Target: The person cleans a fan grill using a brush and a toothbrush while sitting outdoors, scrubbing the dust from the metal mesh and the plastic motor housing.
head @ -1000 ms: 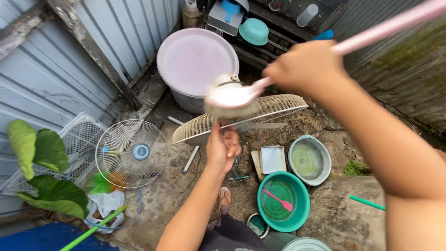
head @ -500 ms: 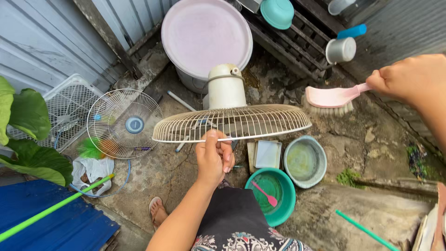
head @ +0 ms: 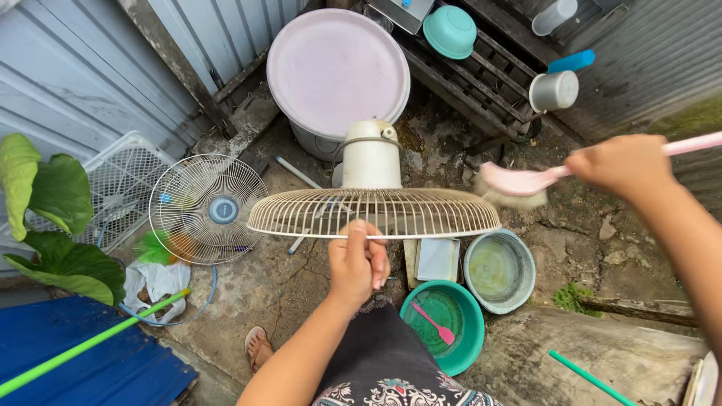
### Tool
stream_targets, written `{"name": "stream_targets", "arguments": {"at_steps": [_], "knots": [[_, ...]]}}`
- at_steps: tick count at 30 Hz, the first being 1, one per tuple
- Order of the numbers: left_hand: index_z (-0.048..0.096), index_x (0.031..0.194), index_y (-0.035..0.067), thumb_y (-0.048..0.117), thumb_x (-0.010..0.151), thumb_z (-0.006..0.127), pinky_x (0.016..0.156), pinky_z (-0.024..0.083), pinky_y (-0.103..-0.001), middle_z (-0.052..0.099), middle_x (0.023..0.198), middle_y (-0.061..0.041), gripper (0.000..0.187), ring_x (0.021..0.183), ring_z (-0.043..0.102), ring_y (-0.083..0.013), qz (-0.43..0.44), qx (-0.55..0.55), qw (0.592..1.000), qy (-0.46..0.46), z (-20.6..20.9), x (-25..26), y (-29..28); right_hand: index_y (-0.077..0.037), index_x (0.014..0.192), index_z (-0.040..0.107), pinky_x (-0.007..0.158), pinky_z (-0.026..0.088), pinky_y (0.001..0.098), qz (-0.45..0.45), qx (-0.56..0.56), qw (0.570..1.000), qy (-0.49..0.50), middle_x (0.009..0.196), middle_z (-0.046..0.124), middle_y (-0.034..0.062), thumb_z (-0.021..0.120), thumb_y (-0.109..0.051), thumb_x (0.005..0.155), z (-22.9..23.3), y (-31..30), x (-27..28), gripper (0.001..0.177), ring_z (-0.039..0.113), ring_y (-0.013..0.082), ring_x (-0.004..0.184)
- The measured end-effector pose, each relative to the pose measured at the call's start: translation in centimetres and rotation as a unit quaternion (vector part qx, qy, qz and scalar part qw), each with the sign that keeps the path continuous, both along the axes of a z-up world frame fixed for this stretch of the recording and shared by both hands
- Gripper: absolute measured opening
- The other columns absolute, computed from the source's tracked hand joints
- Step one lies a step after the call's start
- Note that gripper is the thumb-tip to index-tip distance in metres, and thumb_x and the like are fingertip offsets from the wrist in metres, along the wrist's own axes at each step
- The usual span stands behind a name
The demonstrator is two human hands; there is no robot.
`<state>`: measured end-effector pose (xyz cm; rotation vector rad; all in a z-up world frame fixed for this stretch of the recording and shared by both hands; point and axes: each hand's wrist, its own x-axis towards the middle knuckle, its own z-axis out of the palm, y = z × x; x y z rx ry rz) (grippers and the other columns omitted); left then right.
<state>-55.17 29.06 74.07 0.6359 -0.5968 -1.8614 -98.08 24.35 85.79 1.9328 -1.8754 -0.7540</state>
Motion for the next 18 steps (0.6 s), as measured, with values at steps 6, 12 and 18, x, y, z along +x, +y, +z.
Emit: {"name": "stream_targets", "arguments": {"at_steps": [6, 12, 18], "knots": [[0.052, 0.090, 0.000, 0.027, 0.112, 0.036, 0.031, 0.035, -0.030, 0.048, 0.053, -0.006, 0.039, 0.033, 0.038, -0.0125, 0.016, -0.008, 1.000, -0.015, 0.8, 0.9, -1.3, -0.021, 0.065, 0.076, 0.058, 0.052, 0.0476, 0.114, -0.096, 0.970, -0.192, 0.064, 0.068, 0.0063, 0.056, -0.046, 0.092, 0.7, -2.3, 7.3, 0.042, 0.066, 0.0334, 0.060], [0.054, 0.088, -0.001, 0.025, 0.111, 0.039, 0.029, 0.034, -0.030, 0.047, 0.051, -0.006, 0.037, 0.031, 0.037, -0.0124, 0.014, 0.017, 0.999, -0.043, 0.7, -0.3, -0.2, -0.020, 0.072, 0.070, 0.060, 0.051, 0.0481, 0.186, -0.030, 0.897, -0.399, 0.069, 0.068, 0.0064, 0.057, -0.036, 0.098, -7.1, -6.4, 9.6, 0.033, 0.067, 0.0317, 0.066], [0.054, 0.090, -0.001, 0.027, 0.110, 0.039, 0.031, 0.038, -0.032, 0.049, 0.053, -0.008, 0.037, 0.032, 0.039, -0.0150, -0.008, 0.004, 0.998, -0.069, 1.3, 0.3, -1.5, -0.024, 0.071, 0.073, 0.059, 0.054, 0.0477, 0.008, 0.003, 0.991, -0.134, 0.075, 0.074, 0.0065, 0.059, -0.039, 0.088, -8.8, -5.9, 1.8, 0.027, 0.072, 0.0338, 0.074]]}}
